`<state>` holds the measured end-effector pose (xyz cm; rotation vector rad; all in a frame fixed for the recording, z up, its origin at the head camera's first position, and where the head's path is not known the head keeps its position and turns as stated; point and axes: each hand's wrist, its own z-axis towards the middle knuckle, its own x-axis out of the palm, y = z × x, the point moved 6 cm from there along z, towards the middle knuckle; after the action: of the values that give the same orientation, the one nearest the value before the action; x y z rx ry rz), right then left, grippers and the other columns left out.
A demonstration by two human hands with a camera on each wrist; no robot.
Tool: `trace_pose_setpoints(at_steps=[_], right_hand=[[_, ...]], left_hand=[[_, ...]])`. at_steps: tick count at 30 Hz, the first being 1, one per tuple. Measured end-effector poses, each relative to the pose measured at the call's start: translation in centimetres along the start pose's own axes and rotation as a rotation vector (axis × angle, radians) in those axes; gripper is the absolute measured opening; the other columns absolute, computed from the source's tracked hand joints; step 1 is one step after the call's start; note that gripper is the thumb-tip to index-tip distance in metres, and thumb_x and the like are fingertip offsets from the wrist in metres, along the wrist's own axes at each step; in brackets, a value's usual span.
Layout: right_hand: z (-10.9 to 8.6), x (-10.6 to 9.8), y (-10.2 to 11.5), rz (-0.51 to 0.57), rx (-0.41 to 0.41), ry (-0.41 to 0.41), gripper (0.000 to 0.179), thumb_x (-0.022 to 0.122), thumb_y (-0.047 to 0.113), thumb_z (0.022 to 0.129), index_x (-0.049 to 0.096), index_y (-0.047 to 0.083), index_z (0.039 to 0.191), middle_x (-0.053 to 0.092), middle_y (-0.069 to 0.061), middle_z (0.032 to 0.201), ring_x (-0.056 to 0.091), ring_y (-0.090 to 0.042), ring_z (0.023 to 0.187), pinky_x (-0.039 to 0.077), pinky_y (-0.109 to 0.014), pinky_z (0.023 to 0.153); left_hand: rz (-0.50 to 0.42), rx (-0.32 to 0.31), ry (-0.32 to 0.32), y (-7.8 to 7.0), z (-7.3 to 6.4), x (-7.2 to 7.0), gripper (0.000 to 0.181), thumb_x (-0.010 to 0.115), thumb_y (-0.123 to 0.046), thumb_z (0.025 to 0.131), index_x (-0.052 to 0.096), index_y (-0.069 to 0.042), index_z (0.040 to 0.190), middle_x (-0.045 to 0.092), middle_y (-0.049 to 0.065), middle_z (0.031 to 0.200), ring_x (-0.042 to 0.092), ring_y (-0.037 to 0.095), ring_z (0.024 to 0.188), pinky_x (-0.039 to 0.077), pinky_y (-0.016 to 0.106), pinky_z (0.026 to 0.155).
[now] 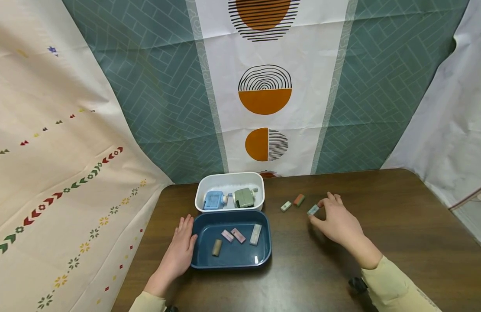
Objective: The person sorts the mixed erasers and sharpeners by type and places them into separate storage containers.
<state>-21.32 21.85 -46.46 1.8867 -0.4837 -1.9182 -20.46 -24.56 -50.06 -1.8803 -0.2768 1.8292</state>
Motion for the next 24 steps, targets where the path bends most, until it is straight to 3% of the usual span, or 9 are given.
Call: trace_pose_setpoints(at_steps=[3, 6, 9, 15, 21, 24], right_hand=[[0.0, 0.2, 0.7, 0.002, -0.016, -0.001, 0.049, 0.073, 0.042, 0.098, 0.064, 0.001, 0.122, 0.025, -0.042, 0.165, 0.019, -0.061, 0.154, 0.053, -0.044, 0.061], [0.0, 0.5, 1.6, 0.001, -0.036, -0.004, 0.047, 0.073, 0.040, 0.098, 0.065, 0.001, 0.122, 0.027, -0.041, 0.165, 0.020, -0.060, 0.154, 0.058, -0.057, 0.077], [-0.1, 0.7, 2.6, -0.009, -0.058, -0.006, 0.044, 0.074, 0.039, 0.098, 0.067, 0.003, 0.121, 0.028, -0.039, 0.166, 0.024, -0.056, 0.155, 0.055, -0.066, 0.091], [-0.4, 1.3, 5.0, -0.017, -0.108, -0.007, 0.038, 0.076, 0.038, 0.095, 0.071, 0.007, 0.116, 0.032, -0.034, 0.167, 0.025, -0.052, 0.157, 0.059, -0.061, 0.084], [-1.0, 2.0, 7.4, -0.004, -0.156, 0.006, 0.034, 0.080, 0.036, 0.093, 0.071, 0.010, 0.112, 0.034, -0.029, 0.168, 0.026, -0.049, 0.158, 0.057, -0.045, 0.064], [-1.2, 2.5, 8.6, -0.003, -0.187, 0.015, 0.031, 0.082, 0.036, 0.092, 0.070, 0.013, 0.110, 0.032, -0.029, 0.169, 0.025, -0.048, 0.158, 0.057, -0.042, 0.064]], left_hand=[[0.002, 0.003, -0.003, -0.1, 0.0, 0.0, 0.062, 0.047, -0.018, 0.115, 0.024, 0.007, 0.166, 0.016, 0.025, 0.176, 0.007, 0.045, 0.163, 0.012, 0.065, 0.127], [0.007, 0.003, -0.003, -0.1, 0.0, 0.0, 0.062, 0.047, -0.018, 0.115, 0.023, 0.007, 0.166, 0.016, 0.024, 0.176, 0.007, 0.045, 0.163, 0.012, 0.065, 0.127], [0.011, 0.001, -0.004, 0.0, 0.0, 0.0, 0.062, 0.047, -0.019, 0.115, 0.023, 0.007, 0.167, 0.015, 0.024, 0.176, 0.007, 0.044, 0.163, 0.012, 0.065, 0.127], [0.015, 0.007, -0.007, 0.0, 0.0, 0.1, 0.062, 0.047, -0.019, 0.115, 0.023, 0.007, 0.167, 0.015, 0.024, 0.176, 0.006, 0.044, 0.163, 0.012, 0.065, 0.127], [0.013, 0.005, -0.007, 0.0, 0.0, 0.1, 0.062, 0.047, -0.018, 0.115, 0.023, 0.007, 0.167, 0.015, 0.025, 0.176, 0.006, 0.044, 0.163, 0.012, 0.065, 0.127], [0.012, 0.003, -0.004, 0.0, -0.1, 0.1, 0.062, 0.047, -0.019, 0.115, 0.023, 0.007, 0.167, 0.015, 0.024, 0.176, 0.006, 0.044, 0.163, 0.011, 0.065, 0.127]])
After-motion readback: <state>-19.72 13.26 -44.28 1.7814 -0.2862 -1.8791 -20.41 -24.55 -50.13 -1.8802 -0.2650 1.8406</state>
